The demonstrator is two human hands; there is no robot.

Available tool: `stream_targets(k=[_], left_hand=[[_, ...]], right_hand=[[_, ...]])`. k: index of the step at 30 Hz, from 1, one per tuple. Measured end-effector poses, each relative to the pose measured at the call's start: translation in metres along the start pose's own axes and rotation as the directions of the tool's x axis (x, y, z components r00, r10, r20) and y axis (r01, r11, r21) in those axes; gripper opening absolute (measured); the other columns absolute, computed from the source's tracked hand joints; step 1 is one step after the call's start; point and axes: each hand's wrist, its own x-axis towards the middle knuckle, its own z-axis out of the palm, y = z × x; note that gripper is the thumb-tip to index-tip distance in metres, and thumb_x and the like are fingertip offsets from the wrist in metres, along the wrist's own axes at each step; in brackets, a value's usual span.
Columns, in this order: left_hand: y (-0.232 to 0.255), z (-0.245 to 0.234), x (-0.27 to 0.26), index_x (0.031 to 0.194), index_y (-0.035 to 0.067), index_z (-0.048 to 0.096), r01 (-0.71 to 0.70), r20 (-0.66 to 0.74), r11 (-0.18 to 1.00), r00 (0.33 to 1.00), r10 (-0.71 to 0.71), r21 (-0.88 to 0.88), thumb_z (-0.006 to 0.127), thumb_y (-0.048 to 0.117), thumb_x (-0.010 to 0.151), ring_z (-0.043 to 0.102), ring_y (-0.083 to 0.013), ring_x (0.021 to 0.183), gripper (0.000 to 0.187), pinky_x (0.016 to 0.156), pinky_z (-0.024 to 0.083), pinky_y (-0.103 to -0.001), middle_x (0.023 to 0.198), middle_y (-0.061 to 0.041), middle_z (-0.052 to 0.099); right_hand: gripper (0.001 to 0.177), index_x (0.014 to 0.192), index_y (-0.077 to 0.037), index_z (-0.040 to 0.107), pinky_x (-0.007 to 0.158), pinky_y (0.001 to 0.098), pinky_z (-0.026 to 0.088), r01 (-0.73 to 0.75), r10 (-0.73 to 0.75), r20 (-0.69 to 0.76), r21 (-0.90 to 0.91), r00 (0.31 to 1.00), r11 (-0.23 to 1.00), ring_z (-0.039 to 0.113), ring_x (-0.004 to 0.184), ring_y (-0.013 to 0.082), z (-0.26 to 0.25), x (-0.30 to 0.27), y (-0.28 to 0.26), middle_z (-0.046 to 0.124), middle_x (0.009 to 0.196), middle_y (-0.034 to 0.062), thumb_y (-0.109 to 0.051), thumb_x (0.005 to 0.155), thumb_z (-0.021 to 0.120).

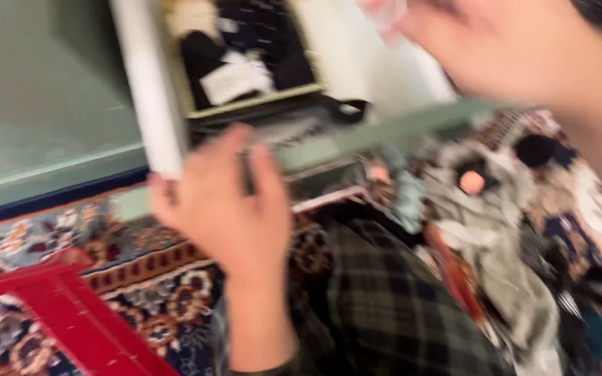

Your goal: The person sorts through a pile of socks and small laundry items on a rug, placing a washbag, several pairs of matched socks, and folded garments into a drawer.

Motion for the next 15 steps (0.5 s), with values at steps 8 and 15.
stream_targets(k=[8,15], left_hand=[[0.087,0.024,-0.102,0.110,0.009,0.071,0.371,0.632,0.702,0.761,0.147,-0.609,0.061,0.010,0.097,0.076,-0.0258,0.089,0.016,0.080,0.058,-0.037,0.095,-0.006,0.077],[0.111,0.248,-0.234,0.148,0.012,0.036,-0.080,0.946,0.994,0.310,0.091,-0.070,0.074,0.037,0.090,0.057,-0.0428,0.121,0.074,0.093,0.049,-0.054,0.131,-0.025,0.057]], right_hand=[[0.031,0.121,-0.020,0.072,0.093,0.0368,0.058,-0.750,0.696,0.296,0.140,0.654,0.646,0.073,0.101,0.0162,0.105,-0.315,0.082,0.077,0.109,0.0003,-0.024,0.092,0.063],[0.026,0.117,-0.006,0.074,0.084,0.0309,0.057,-0.730,0.759,0.378,0.659,0.530,0.181,0.072,0.094,0.0145,0.186,-0.430,0.070,0.078,0.100,0.0055,-0.013,0.094,0.063]])
